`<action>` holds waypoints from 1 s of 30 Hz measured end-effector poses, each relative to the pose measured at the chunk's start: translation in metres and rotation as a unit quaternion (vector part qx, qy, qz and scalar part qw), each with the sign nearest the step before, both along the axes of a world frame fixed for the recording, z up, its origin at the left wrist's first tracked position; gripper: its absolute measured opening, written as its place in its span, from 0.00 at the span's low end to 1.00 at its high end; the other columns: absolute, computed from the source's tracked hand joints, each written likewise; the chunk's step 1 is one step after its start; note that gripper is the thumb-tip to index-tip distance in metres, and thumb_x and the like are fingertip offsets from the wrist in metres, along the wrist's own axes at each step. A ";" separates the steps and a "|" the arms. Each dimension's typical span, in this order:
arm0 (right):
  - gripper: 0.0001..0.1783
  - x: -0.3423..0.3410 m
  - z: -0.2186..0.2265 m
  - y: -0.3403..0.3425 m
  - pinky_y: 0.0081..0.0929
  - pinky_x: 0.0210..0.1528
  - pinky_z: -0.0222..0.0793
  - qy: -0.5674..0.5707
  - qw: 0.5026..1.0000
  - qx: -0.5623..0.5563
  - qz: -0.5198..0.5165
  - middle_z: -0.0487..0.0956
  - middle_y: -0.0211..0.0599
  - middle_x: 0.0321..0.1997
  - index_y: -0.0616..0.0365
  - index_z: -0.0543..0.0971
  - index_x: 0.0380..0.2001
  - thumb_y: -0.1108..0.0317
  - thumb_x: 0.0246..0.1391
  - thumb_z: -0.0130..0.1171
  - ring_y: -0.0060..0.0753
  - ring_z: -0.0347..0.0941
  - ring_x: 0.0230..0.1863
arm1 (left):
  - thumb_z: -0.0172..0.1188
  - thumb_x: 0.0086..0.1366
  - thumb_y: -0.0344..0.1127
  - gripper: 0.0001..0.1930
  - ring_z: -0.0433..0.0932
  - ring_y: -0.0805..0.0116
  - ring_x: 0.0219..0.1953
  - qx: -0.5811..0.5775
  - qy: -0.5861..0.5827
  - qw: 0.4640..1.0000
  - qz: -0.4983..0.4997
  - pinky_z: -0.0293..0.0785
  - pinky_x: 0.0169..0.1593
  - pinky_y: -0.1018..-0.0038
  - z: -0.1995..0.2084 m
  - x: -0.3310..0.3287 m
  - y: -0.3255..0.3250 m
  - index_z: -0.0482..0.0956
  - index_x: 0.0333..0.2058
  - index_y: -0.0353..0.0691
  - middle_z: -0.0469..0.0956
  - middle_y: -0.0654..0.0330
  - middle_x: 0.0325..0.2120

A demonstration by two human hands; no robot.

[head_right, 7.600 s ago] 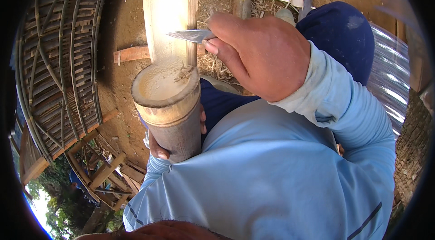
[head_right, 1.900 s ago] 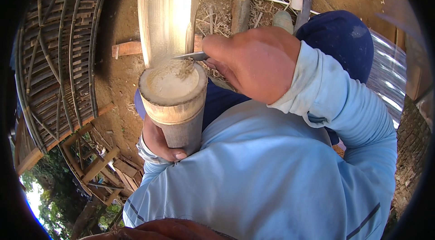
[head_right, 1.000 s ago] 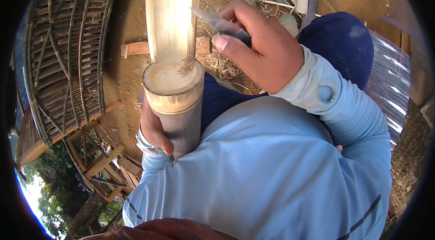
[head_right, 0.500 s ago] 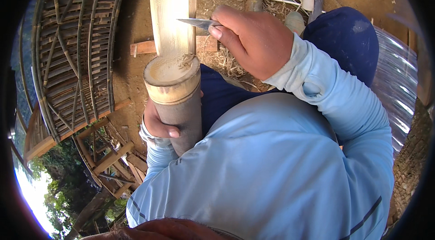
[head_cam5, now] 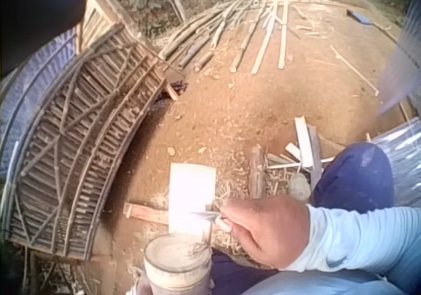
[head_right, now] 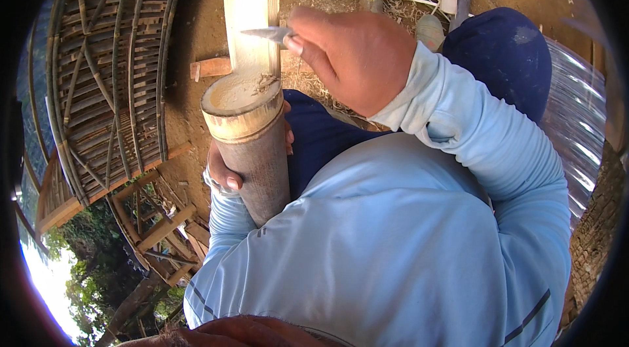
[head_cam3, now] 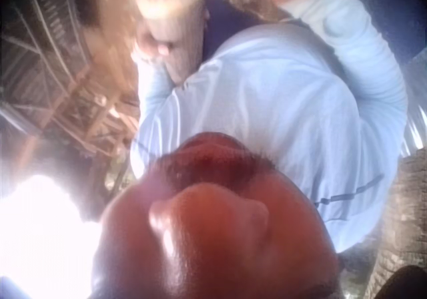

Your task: The person holds a split bamboo segment and uses a small knife to shave and smooth the inner surface. The person repeatedly rotates the bamboo and scrapes away thin layers of material, producing fine shavings that fall to the ground.

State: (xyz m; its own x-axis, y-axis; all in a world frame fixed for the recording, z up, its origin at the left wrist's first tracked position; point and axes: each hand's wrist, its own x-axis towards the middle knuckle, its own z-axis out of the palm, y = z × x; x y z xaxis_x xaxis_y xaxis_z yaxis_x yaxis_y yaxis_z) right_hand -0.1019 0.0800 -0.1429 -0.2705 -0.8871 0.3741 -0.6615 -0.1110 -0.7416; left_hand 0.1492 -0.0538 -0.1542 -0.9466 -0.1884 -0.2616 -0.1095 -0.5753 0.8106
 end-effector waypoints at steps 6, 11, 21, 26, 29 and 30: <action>0.08 0.012 -0.001 0.005 0.48 0.25 0.67 -0.029 0.997 0.049 0.056 0.74 0.48 0.21 0.55 0.70 0.32 0.65 0.62 0.54 0.57 0.74 0.26 | 0.76 0.26 0.40 0.56 0.77 0.52 0.50 0.004 -0.007 1.000 0.008 0.72 0.55 0.64 -0.001 0.001 -0.002 0.65 0.58 0.20 0.76 0.39 0.48; 0.04 0.012 -0.001 0.006 0.44 0.27 0.66 -0.044 0.993 0.058 0.095 0.74 0.47 0.23 0.58 0.70 0.34 0.70 0.62 0.52 0.54 0.75 0.26 | 0.79 0.24 0.40 0.61 0.78 0.49 0.47 -0.009 -0.015 0.999 0.027 0.78 0.48 0.62 0.002 -0.003 -0.001 0.59 0.61 0.20 0.70 0.37 0.53; 0.12 -0.007 0.003 0.025 0.32 0.33 0.67 -0.180 0.975 0.107 0.069 0.74 0.36 0.26 0.63 0.75 0.38 0.64 0.61 0.58 0.34 0.72 0.27 | 0.80 0.29 0.34 0.74 0.57 0.53 0.69 -0.189 -0.043 0.979 0.069 0.49 0.71 0.62 0.024 -0.010 0.023 0.34 0.70 0.31 0.58 0.45 0.66; 0.23 -0.002 0.024 0.016 0.24 0.29 0.69 -0.262 0.954 0.147 0.008 0.78 0.33 0.25 0.62 0.79 0.35 0.55 0.46 0.74 0.19 0.72 0.25 | 0.79 0.35 0.36 0.72 0.57 0.52 0.69 -0.301 -0.062 0.950 0.057 0.49 0.71 0.61 0.032 -0.011 0.033 0.32 0.70 0.30 0.57 0.42 0.66; 0.21 0.001 0.031 0.005 0.27 0.28 0.70 -0.223 0.967 0.113 0.037 0.78 0.34 0.23 0.61 0.81 0.30 0.56 0.42 0.75 0.27 0.74 0.23 | 0.78 0.36 0.35 0.71 0.59 0.51 0.68 -0.313 -0.062 0.946 0.061 0.50 0.70 0.61 0.033 -0.013 0.038 0.31 0.70 0.30 0.58 0.41 0.66; 0.19 -0.001 0.033 0.002 0.29 0.28 0.70 -0.208 0.971 0.108 0.056 0.79 0.36 0.22 0.61 0.81 0.29 0.57 0.43 0.74 0.31 0.75 0.23 | 0.78 0.36 0.35 0.71 0.59 0.51 0.68 -0.325 -0.061 0.942 0.057 0.50 0.70 0.61 0.034 -0.013 0.038 0.31 0.70 0.30 0.58 0.41 0.65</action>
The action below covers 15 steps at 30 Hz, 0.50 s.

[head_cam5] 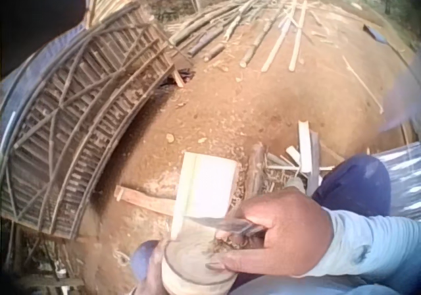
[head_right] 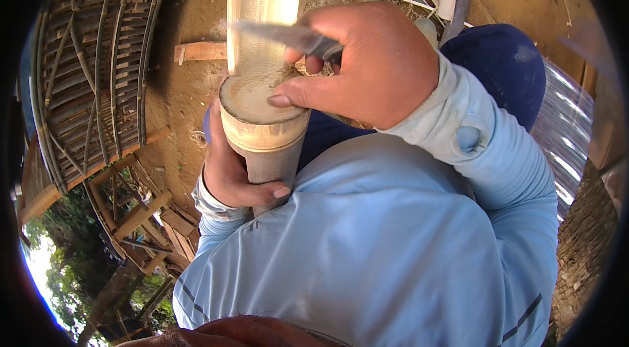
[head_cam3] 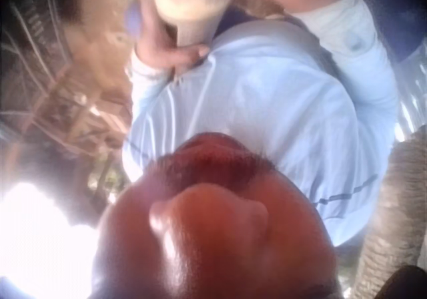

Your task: The person holds a split bamboo segment and uses a small knife to shave and smooth the inner surface. The person repeatedly rotates the bamboo and scrapes away thin layers of material, producing fine shavings that fall to the ground.

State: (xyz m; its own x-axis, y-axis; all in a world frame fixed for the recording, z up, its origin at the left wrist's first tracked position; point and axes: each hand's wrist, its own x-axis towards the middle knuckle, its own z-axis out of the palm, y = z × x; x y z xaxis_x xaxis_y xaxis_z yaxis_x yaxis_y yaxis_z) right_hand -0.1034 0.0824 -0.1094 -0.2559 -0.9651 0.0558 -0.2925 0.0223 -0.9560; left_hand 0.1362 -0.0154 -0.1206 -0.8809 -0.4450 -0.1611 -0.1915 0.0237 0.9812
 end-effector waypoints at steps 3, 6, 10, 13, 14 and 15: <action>0.16 -0.019 -0.004 -0.015 0.32 0.28 0.70 0.168 0.970 -0.098 0.148 0.80 0.40 0.24 0.61 0.82 0.32 0.62 0.43 0.73 0.40 0.78 0.24 | 0.78 0.37 0.34 0.71 0.59 0.51 0.68 -0.051 -0.001 0.998 -0.028 0.50 0.70 0.61 0.002 -0.001 -0.001 0.30 0.70 0.30 0.58 0.40 0.65; 0.16 -0.022 0.015 -0.029 0.40 0.30 0.70 0.222 0.951 -0.041 0.211 0.78 0.47 0.24 0.62 0.82 0.31 0.60 0.44 0.69 0.54 0.76 0.28 | 0.78 0.37 0.34 0.71 0.59 0.50 0.68 -0.105 -0.006 0.994 -0.040 0.51 0.70 0.62 0.004 0.000 -0.002 0.30 0.70 0.30 0.59 0.40 0.64; 0.13 -0.012 0.027 -0.031 0.42 0.30 0.70 0.291 0.939 -0.004 0.184 0.77 0.48 0.21 0.61 0.78 0.22 0.63 0.43 0.68 0.54 0.77 0.28 | 0.77 0.36 0.33 0.71 0.59 0.50 0.68 -0.104 -0.002 0.993 -0.053 0.51 0.70 0.62 0.003 -0.001 -0.001 0.30 0.70 0.30 0.59 0.39 0.64; 0.12 -0.010 0.013 -0.031 0.43 0.29 0.69 0.304 0.939 -0.041 0.153 0.77 0.48 0.21 0.62 0.77 0.21 0.65 0.43 0.66 0.55 0.77 0.28 | 0.77 0.36 0.33 0.71 0.59 0.51 0.68 -0.122 -0.008 0.991 -0.050 0.51 0.70 0.62 0.005 -0.002 0.000 0.30 0.70 0.30 0.58 0.40 0.65; 0.11 -0.010 0.013 -0.030 0.43 0.29 0.70 0.290 0.944 -0.042 0.153 0.77 0.48 0.21 0.62 0.77 0.22 0.65 0.43 0.66 0.55 0.77 0.28 | 0.77 0.36 0.33 0.71 0.59 0.51 0.68 -0.110 -0.006 0.993 -0.047 0.51 0.70 0.62 0.004 -0.002 0.000 0.30 0.70 0.30 0.58 0.40 0.65; 0.10 -0.010 0.012 -0.030 0.43 0.30 0.70 0.275 0.948 -0.044 0.152 0.77 0.48 0.21 0.62 0.77 0.22 0.66 0.43 0.65 0.55 0.77 0.29 | 0.77 0.36 0.33 0.71 0.59 0.51 0.68 -0.098 -0.005 0.994 -0.044 0.51 0.70 0.62 0.004 -0.001 0.000 0.30 0.70 0.30 0.58 0.40 0.65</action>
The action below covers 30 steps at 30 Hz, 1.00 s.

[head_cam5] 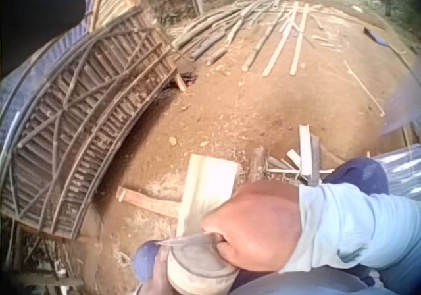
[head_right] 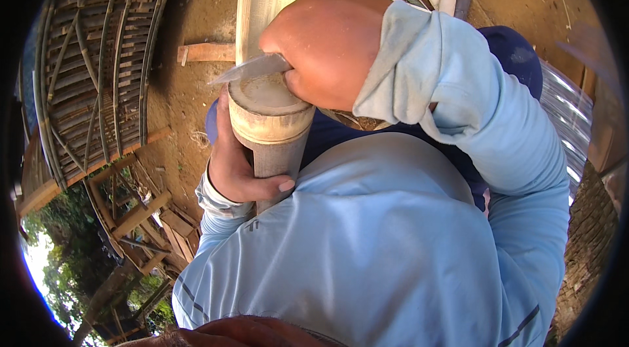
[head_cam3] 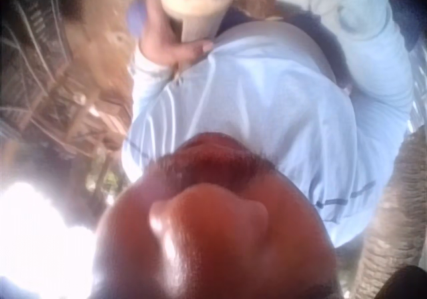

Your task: The person holds a split bamboo segment and uses a small knife to shave and smooth the inner surface. The person repeatedly rotates the bamboo and scrapes away thin layers of material, producing fine shavings that fall to the ground.

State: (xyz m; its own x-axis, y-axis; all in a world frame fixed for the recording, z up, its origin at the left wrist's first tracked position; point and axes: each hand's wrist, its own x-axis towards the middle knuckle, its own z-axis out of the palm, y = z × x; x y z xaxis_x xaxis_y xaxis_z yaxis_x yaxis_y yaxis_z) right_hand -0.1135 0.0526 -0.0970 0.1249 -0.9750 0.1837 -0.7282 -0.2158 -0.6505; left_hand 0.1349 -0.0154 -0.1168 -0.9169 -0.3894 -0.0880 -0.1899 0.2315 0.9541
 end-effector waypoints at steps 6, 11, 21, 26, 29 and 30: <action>0.11 -0.001 -0.018 0.015 0.41 0.34 0.73 -0.086 0.992 -0.020 -0.090 0.79 0.50 0.27 0.62 0.80 0.30 0.65 0.46 0.64 0.54 0.78 0.32 | 0.79 0.35 0.35 0.72 0.56 0.52 0.70 0.020 0.013 1.000 0.003 0.48 0.71 0.62 -0.006 0.003 -0.005 0.33 0.70 0.30 0.56 0.41 0.66; 0.10 0.008 -0.050 0.023 0.32 0.35 0.73 -0.318 0.937 -0.004 -0.147 0.82 0.40 0.29 0.61 0.81 0.32 0.66 0.50 0.65 0.35 0.80 0.30 | 0.81 0.34 0.42 0.73 0.52 0.52 0.71 0.102 0.020 0.994 0.035 0.44 0.71 0.61 -0.014 0.005 -0.004 0.34 0.70 0.29 0.52 0.42 0.68; 0.18 -0.005 -0.041 0.072 0.20 0.43 0.66 -0.434 0.890 0.078 -0.112 0.75 0.32 0.36 0.61 0.68 0.54 0.68 0.63 0.51 0.20 0.70 0.37 | 0.85 0.28 0.51 0.76 0.55 0.55 0.70 0.227 0.029 0.971 0.063 0.45 0.71 0.60 -0.022 0.006 -0.005 0.41 0.70 0.28 0.55 0.46 0.67; 0.21 -0.007 -0.035 0.089 0.27 0.38 0.71 -0.294 0.951 0.087 -0.038 0.76 0.40 0.34 0.68 0.70 0.59 0.68 0.69 0.43 0.27 0.73 0.31 | 0.87 0.25 0.54 0.78 0.58 0.59 0.68 0.336 0.017 0.942 0.009 0.49 0.70 0.62 -0.026 0.000 -0.021 0.43 0.69 0.29 0.59 0.50 0.66; 0.22 -0.011 -0.026 0.083 0.28 0.37 0.72 -0.191 0.976 0.102 -0.036 0.77 0.45 0.32 0.70 0.71 0.58 0.66 0.69 0.42 0.34 0.76 0.31 | 0.87 0.25 0.56 0.78 0.58 0.60 0.68 0.354 0.013 0.935 -0.017 0.50 0.70 0.63 -0.030 -0.003 -0.027 0.44 0.69 0.29 0.59 0.50 0.66; 0.22 -0.012 -0.023 0.081 0.30 0.37 0.72 -0.190 0.974 0.117 -0.033 0.77 0.47 0.32 0.70 0.71 0.57 0.65 0.69 0.43 0.37 0.76 0.31 | 0.86 0.26 0.56 0.77 0.58 0.60 0.68 0.359 0.017 0.933 -0.018 0.50 0.70 0.63 -0.030 -0.004 -0.028 0.45 0.69 0.29 0.59 0.50 0.66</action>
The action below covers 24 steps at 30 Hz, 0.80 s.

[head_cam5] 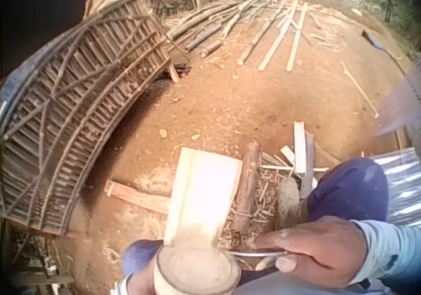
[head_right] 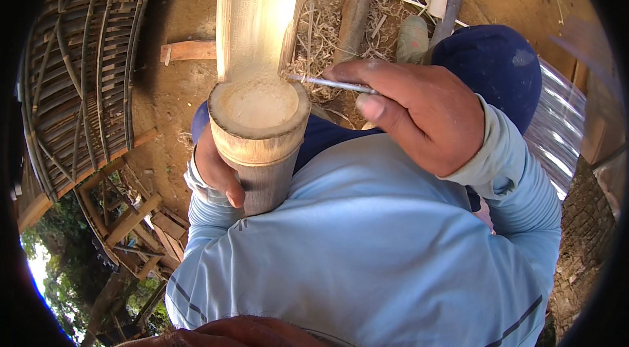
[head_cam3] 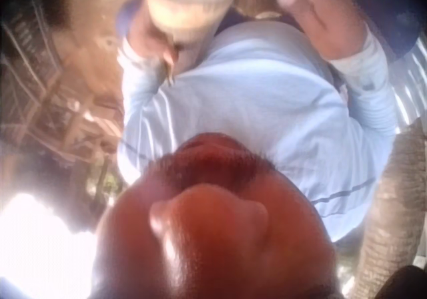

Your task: The person holds a split bamboo segment and uses a small knife to shave and smooth the inner surface. The person repeatedly rotates the bamboo and scrapes away thin layers of material, producing fine shavings that fall to the ground.

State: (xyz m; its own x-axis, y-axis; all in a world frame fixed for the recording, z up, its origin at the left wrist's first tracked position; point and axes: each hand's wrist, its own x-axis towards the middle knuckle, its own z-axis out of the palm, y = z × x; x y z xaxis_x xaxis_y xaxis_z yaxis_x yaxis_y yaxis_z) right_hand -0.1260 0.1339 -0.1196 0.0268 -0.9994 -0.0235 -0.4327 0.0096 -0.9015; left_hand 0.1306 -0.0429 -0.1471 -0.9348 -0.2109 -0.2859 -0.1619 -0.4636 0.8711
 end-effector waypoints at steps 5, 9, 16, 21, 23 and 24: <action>0.20 0.006 -0.003 -0.010 0.38 0.35 0.72 0.037 0.999 -0.035 -0.001 0.78 0.48 0.30 0.66 0.77 0.48 0.60 0.69 0.45 0.49 0.76 0.31 | 0.86 0.28 0.56 0.75 0.59 0.61 0.67 0.015 0.049 0.999 -0.015 0.51 0.69 0.63 -0.004 -0.007 -0.006 0.47 0.68 0.29 0.61 0.51 0.66; 0.18 0.006 0.004 -0.023 0.42 0.37 0.72 0.086 0.996 -0.004 0.036 0.78 0.57 0.36 0.71 0.75 0.46 0.64 0.68 0.45 0.57 0.77 0.35 | 0.86 0.29 0.54 0.71 0.62 0.62 0.65 -0.043 0.094 0.993 -0.062 0.55 0.68 0.63 -0.007 -0.006 -0.010 0.51 0.67 0.29 0.64 0.51 0.64; 0.21 0.009 -0.003 -0.032 0.45 0.30 0.69 0.098 0.995 -0.028 0.009 0.75 0.47 0.22 0.60 0.76 0.28 0.56 0.68 0.47 0.55 0.74 0.27 | 0.86 0.33 0.46 0.64 0.68 0.63 0.61 -0.040 0.116 0.989 -0.082 0.60 0.66 0.64 -0.003 -0.016 -0.011 0.55 0.66 0.29 0.70 0.52 0.59; 0.21 0.007 -0.004 -0.038 0.46 0.29 0.68 0.102 0.994 -0.040 0.019 0.74 0.49 0.21 0.61 0.75 0.27 0.56 0.68 0.47 0.58 0.73 0.26 | 0.85 0.34 0.40 0.61 0.69 0.65 0.59 -0.019 0.105 0.991 -0.084 0.61 0.64 0.66 0.000 -0.020 -0.012 0.57 0.65 0.30 0.71 0.53 0.57; 0.21 0.008 -0.004 -0.039 0.47 0.28 0.68 0.096 0.994 -0.037 0.021 0.74 0.50 0.20 0.61 0.75 0.27 0.56 0.68 0.47 0.58 0.73 0.25 | 0.85 0.33 0.40 0.61 0.69 0.65 0.59 -0.016 0.100 0.992 -0.074 0.62 0.64 0.66 0.000 -0.019 -0.011 0.57 0.65 0.30 0.72 0.54 0.57; 0.21 0.007 -0.003 -0.040 0.47 0.28 0.68 0.095 0.995 -0.037 0.022 0.74 0.50 0.20 0.61 0.75 0.26 0.56 0.68 0.48 0.59 0.73 0.25 | 0.85 0.33 0.40 0.61 0.69 0.65 0.59 -0.016 0.097 0.993 -0.071 0.62 0.64 0.67 0.000 -0.019 -0.011 0.57 0.65 0.30 0.72 0.54 0.57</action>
State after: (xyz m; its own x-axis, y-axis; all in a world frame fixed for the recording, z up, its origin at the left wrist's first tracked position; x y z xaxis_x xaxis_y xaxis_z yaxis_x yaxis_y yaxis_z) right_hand -0.1189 0.0939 -0.1231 0.0723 -0.9965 0.0418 -0.5938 -0.0766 -0.8009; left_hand 0.1115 -0.0541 -0.1469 -0.9926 -0.0785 -0.0923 -0.0512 -0.4188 0.9067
